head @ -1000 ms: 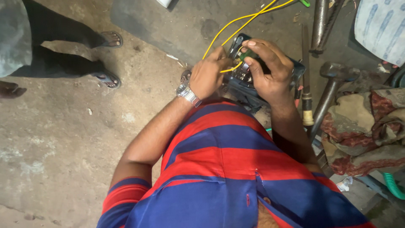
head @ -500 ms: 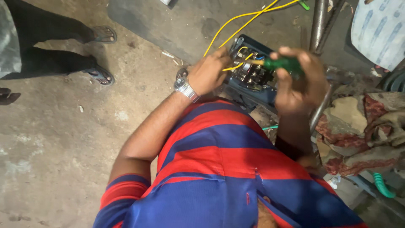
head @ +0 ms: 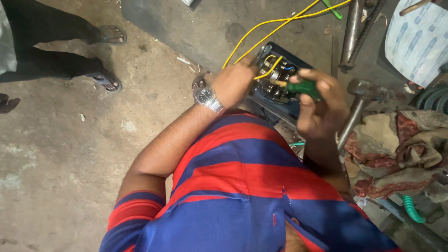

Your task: The person uses a green-handled screwdriver to tighten screws on a small electrical component inside a blue plastic housing. They connect yellow wires to the terminals and adjust the internal parts while another person stands nearby.

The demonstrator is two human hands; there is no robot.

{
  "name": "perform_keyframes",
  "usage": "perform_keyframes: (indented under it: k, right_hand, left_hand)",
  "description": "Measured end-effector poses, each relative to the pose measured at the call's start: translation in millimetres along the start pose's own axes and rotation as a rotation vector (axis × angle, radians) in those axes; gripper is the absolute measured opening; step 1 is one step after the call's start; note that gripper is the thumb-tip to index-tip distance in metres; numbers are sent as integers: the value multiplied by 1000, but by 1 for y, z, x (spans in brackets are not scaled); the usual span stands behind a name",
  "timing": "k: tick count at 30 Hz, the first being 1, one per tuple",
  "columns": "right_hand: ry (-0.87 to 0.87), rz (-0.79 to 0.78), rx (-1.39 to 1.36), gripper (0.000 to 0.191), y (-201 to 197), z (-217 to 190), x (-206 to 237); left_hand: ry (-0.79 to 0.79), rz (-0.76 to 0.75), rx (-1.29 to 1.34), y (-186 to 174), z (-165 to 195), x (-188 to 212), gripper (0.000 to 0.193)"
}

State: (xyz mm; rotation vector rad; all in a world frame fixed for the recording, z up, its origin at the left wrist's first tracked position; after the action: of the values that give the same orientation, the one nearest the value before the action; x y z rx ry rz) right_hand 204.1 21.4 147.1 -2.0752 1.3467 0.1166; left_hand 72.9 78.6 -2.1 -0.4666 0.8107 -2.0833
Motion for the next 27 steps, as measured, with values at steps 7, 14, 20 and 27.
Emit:
perform_keyframes:
  k: [7,14,20,27]
  right_hand:
    - [18,-26,7,42,2,13,-6]
    - [-23,3,60,43,0,11,-5]
    - [-56,-11,117,41,-1,6,-10]
    - [-56,-33,105,45,-1,0,-10]
  left_hand:
    - [-31,-111,-163,17,-2,-8,14]
    - [18,-77,6,6,-7,-4,22]
    - [0,-60,1,12,-8,-5,25]
    - [-45,-34,-78,18,-8,-1,21]
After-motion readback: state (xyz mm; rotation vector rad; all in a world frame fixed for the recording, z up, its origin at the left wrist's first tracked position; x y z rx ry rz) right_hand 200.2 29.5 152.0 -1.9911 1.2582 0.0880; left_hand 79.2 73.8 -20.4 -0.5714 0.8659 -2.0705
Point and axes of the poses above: each hand's wrist, its own x-axis away from the middle knuckle, its own y-axis out of the palm, z = x × y, the point moved 10 cm from there along -x, towards the middle knuckle, and after that the axes turned 13 degrees about -z, right-handed, at the moved point
